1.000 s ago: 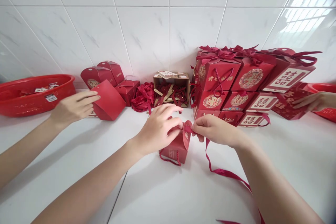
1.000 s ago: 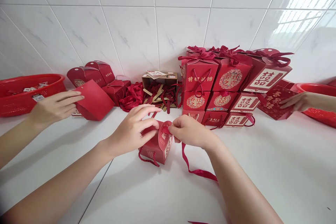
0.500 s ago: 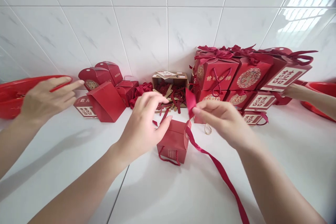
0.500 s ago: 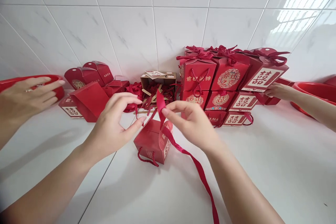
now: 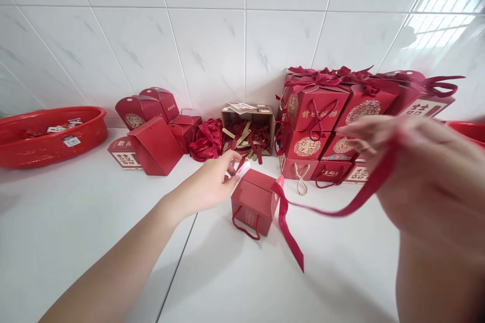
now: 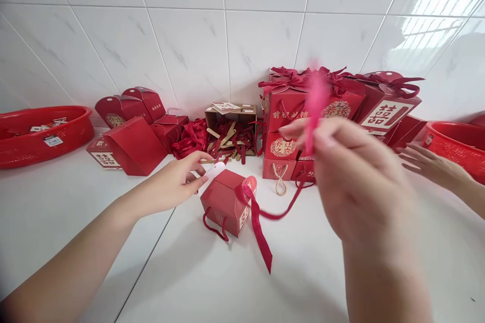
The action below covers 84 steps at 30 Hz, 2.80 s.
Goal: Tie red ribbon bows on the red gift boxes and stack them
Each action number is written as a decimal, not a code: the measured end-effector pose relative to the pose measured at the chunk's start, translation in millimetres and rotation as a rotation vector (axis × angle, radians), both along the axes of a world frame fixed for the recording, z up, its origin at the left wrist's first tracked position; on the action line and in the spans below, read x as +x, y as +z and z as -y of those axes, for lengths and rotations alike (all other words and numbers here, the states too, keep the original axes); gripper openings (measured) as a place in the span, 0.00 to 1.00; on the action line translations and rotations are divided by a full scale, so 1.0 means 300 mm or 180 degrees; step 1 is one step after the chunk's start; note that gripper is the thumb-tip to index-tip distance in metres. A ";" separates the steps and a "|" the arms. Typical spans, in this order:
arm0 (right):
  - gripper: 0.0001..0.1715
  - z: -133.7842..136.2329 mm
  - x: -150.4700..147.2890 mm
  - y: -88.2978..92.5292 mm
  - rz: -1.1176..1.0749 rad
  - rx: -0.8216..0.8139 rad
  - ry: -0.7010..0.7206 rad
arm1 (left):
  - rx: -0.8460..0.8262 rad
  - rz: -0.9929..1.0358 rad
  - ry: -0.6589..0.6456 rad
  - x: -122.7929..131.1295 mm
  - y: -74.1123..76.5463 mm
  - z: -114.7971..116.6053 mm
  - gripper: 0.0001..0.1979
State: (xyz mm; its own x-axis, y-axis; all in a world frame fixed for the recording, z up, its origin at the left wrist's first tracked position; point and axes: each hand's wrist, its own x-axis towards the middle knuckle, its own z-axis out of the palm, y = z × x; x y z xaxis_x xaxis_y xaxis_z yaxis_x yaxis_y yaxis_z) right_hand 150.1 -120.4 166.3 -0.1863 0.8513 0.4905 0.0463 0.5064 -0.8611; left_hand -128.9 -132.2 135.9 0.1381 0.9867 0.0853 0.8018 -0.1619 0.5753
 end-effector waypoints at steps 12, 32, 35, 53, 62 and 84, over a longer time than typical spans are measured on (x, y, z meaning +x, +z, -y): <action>0.15 -0.120 -0.231 -0.172 0.1623 -0.1296 0.0728 | -0.0447 0.0368 -0.0194 0.001 -0.015 -0.004 0.16; 0.14 -0.119 -0.238 -0.180 0.1946 -0.1190 0.0519 | -0.0501 0.0470 0.0002 0.013 -0.021 -0.010 0.17; 0.14 -0.117 -0.240 -0.177 0.1847 -0.1244 0.0585 | -0.0474 0.0434 0.0015 0.016 -0.019 -0.008 0.17; 0.13 -0.109 -0.245 -0.185 0.1777 -0.1124 0.0438 | -0.0546 0.0437 0.0016 0.020 -0.009 0.002 0.16; 0.14 -0.109 -0.243 -0.182 0.1750 -0.1160 0.0525 | -0.0525 0.0424 -0.0003 0.020 -0.013 0.002 0.18; 0.11 -0.093 -0.237 -0.191 0.2041 -0.0453 0.0979 | -0.0742 0.0452 -0.0286 0.035 0.014 0.042 0.21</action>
State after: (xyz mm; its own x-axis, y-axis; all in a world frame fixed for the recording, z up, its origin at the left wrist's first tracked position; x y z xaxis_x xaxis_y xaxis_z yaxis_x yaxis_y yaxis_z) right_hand 79.0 -92.4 109.1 -0.6415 0.7615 0.0927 0.4379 0.4627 -0.7708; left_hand -118.6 -144.8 140.1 0.2288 0.9663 -0.1177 0.6989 -0.0788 0.7109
